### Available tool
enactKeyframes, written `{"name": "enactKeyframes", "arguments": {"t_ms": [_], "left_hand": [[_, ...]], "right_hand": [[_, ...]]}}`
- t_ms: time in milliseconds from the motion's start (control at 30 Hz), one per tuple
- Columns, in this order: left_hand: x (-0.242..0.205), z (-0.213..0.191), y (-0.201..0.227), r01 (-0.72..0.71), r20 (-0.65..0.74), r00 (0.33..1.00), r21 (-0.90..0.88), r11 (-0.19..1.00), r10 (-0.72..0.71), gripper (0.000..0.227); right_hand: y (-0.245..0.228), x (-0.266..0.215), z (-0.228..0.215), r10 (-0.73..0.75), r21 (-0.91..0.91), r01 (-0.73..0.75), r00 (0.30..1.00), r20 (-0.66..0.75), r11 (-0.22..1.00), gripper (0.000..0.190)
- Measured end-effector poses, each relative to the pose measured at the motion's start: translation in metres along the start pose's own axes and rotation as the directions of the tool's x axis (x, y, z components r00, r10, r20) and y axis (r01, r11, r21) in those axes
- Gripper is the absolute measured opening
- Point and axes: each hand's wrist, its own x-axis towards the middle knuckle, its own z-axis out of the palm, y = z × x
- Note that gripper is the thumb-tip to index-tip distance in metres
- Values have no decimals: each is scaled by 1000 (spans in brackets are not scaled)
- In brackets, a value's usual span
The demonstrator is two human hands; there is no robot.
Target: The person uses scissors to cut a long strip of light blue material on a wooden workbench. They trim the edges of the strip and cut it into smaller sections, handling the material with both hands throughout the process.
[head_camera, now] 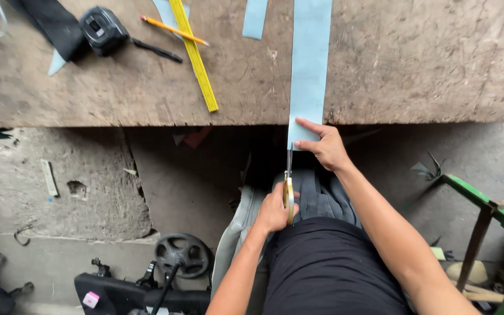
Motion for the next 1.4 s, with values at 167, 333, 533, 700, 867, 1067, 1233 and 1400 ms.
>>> {"name": "enactKeyframes", "arguments": {"t_ms": [167, 333, 533, 700, 867, 1067, 1233, 1400], "left_hand": [[4, 5, -1, 18, -43, 999, 105, 994, -13, 62], [-1, 6, -1, 27, -46, 999, 82, 996, -24, 62], [-7, 0, 8, 34, -21, 999, 81, 996, -32, 62], [-6, 1, 3, 36, -6, 999, 114, 993, -36, 60], [-6, 5, -4, 9, -23, 1000, 124, 992, -6, 52], [-20, 5, 7, -14, -1, 1000, -56, 998, 14, 48], [-13, -4, 18, 16, 2, 1000, 68, 998, -16, 43], [-16, -1, 23, -1, 38, 999, 76, 997, -2, 37]], "right_hand": [[1, -9, 2, -30, -93, 33, 999, 37, 995, 69], [10, -15, 4, -47, -109, 51, 998, 42, 993, 72], [5, -23, 3, -81, -89, 86, 995, 58, 992, 79], [7, -27, 1, -109, -76, 114, 992, 67, 991, 79], [15, -24, 0, -137, -84, 143, 988, 78, 986, 82], [13, -27, -3, -124, -107, 134, 988, 92, 985, 82], [14, -34, -4, -98, -141, 113, 989, 113, 983, 85], [17, -33, -7, -90, -121, 104, 989, 115, 987, 84]]}}
